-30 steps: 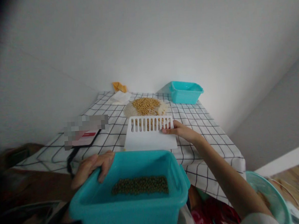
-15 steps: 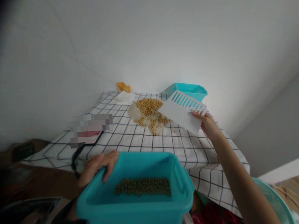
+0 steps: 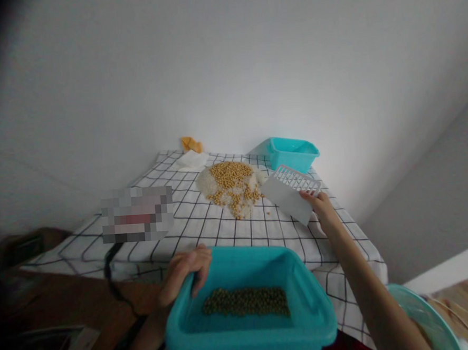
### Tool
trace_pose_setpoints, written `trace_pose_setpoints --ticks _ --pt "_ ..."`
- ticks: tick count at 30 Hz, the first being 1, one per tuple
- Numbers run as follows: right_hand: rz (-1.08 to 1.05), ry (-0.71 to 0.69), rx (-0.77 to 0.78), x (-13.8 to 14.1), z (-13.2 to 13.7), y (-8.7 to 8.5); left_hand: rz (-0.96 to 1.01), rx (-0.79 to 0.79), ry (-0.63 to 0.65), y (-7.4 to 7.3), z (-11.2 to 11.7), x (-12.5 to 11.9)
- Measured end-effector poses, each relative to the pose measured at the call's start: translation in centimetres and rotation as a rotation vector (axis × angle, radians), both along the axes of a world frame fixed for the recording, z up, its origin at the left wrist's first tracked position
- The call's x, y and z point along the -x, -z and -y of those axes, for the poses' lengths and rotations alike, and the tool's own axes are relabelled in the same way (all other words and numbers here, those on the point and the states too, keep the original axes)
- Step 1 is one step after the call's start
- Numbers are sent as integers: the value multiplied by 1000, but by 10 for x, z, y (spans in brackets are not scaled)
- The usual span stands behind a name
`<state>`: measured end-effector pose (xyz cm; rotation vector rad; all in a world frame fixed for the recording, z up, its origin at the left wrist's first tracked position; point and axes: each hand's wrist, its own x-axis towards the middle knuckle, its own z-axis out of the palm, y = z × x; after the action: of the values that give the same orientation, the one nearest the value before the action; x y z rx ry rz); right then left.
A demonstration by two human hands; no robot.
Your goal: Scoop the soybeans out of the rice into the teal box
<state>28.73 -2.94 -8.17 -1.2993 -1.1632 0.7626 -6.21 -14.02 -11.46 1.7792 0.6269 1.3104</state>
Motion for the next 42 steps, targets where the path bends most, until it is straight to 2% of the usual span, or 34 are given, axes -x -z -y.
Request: trace_pose_setpoints --ticks 3,7,11,15,21,27,31,34,37,42 --pt "11 -62 10 11 -2 -3 -2 -5 -4 0 0 -1" --pt "-9 -64 0 16 -1 -7 10 5 -14 -2 3 -1" --pt "-42 15 -20 8 3 -13 24 55 -23 -4 4 0" --pt "16 78 12 -10 7 -16 98 82 -8 -5 3 1" --pt "17 66 55 -17 22 -6 143 84 3 -6 4 2" --pt "-46 -91 80 1 38 -1 141 130 -13 -11 7 1" --pt "-86 -28 85 3 40 -4 162 210 -80 -14 11 -1" --pt "-74 30 55 -6 42 -3 154 213 -50 -13 11 -1" --pt "-97 83 89 -19 47 1 152 202 -21 -12 7 0" --pt "-180 19 172 -31 59 9 154 196 -7 -9 5 0"
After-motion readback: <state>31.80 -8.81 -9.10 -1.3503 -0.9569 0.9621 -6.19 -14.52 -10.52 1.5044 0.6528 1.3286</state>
